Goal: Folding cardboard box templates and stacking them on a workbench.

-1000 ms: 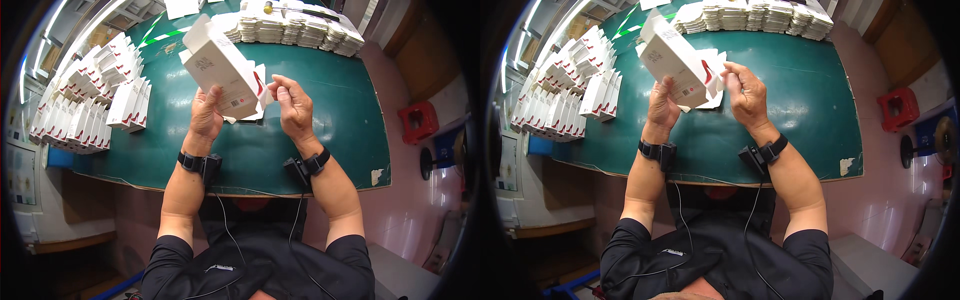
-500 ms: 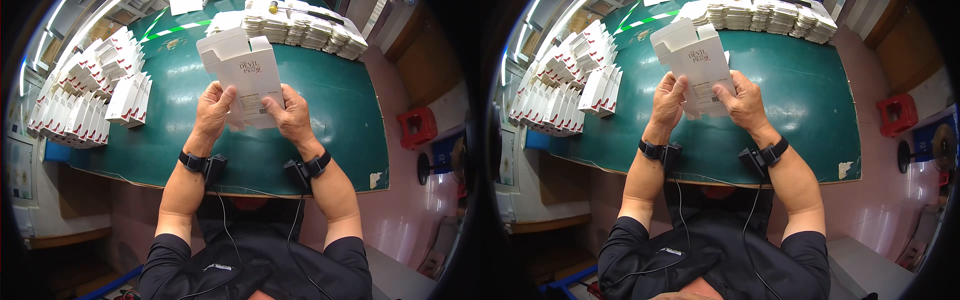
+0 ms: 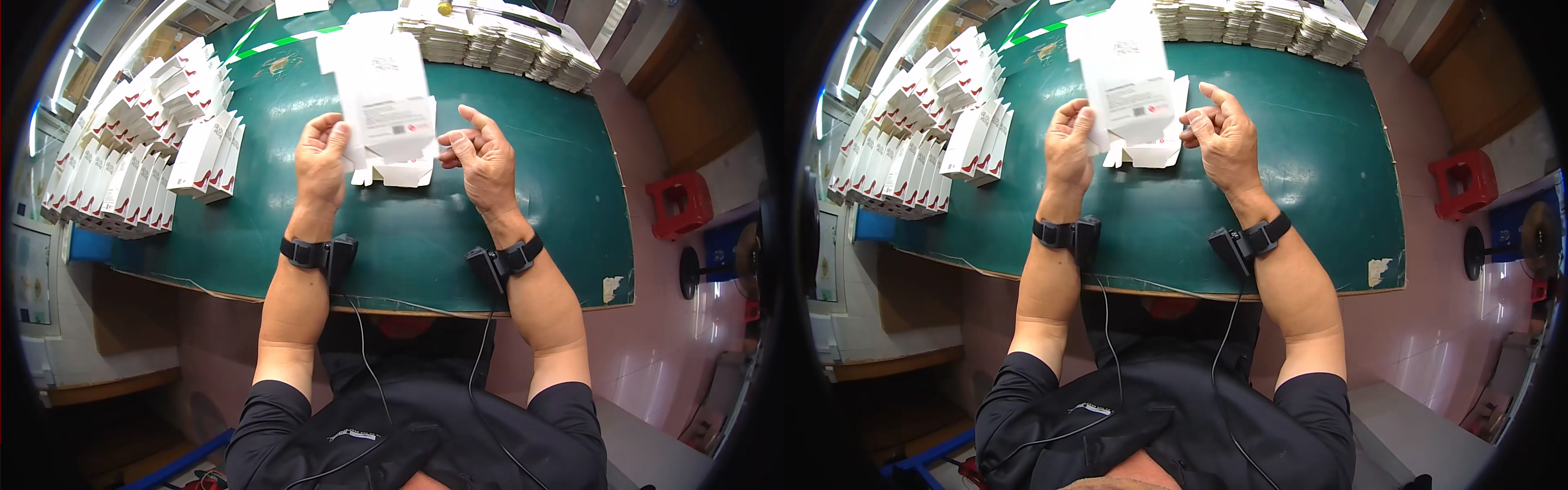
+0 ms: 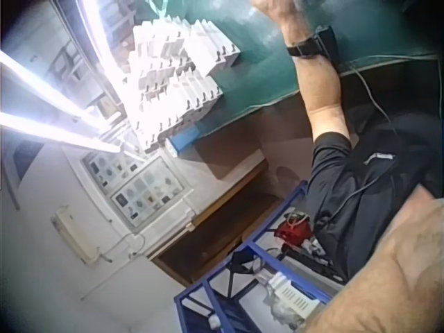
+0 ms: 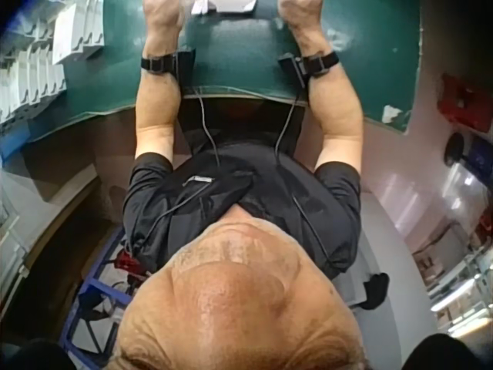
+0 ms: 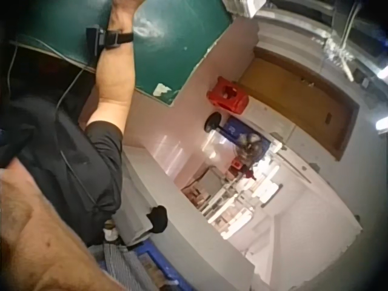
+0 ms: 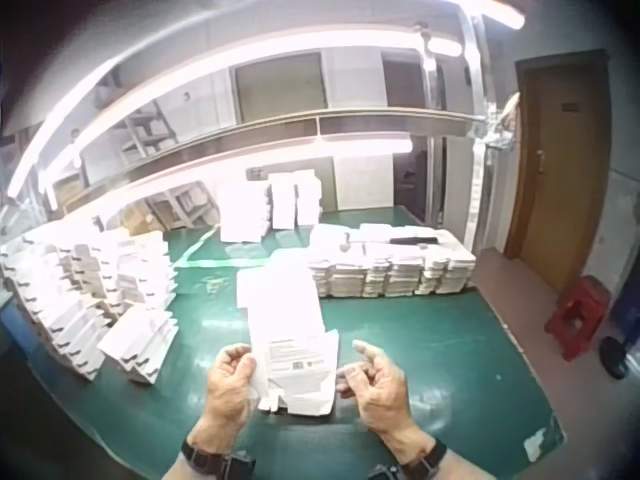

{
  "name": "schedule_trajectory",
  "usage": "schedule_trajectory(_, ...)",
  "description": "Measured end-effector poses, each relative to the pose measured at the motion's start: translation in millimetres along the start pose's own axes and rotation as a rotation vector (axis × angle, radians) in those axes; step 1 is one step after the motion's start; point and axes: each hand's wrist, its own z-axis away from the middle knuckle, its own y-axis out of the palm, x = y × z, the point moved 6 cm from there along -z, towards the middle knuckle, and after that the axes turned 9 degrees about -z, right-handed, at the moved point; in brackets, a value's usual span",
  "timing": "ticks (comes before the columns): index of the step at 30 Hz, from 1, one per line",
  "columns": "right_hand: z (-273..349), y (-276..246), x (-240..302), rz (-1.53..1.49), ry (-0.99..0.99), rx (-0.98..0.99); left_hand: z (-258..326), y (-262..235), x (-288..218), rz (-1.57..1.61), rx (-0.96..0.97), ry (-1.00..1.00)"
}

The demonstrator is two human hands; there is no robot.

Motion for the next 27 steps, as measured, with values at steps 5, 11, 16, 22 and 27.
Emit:
schedule_trajectory(5,0,-1,1,0.128,-0.002,-0.017,-8,-24,2,0.016,-0.136,-0.057)
schedule_trajectory(11,5,6,6,0.482,-0.237,0.059,0,-4,24,-0.193,-0.057,-0.095)
schedule_trajectory(16,15,24,4,0.785,-0.411,0.25,1,-4,33,-0.591,-0.011,-0.088)
schedule_trajectory(22,20,25,-16,0.905,-0.276,0.389,1,-1,29,-0.855,-0.004,0.029)
schedule_trajectory(27,21,24,-17,0.952,-0.297,0.413,8,6,17,-1.041,0.011,0.182)
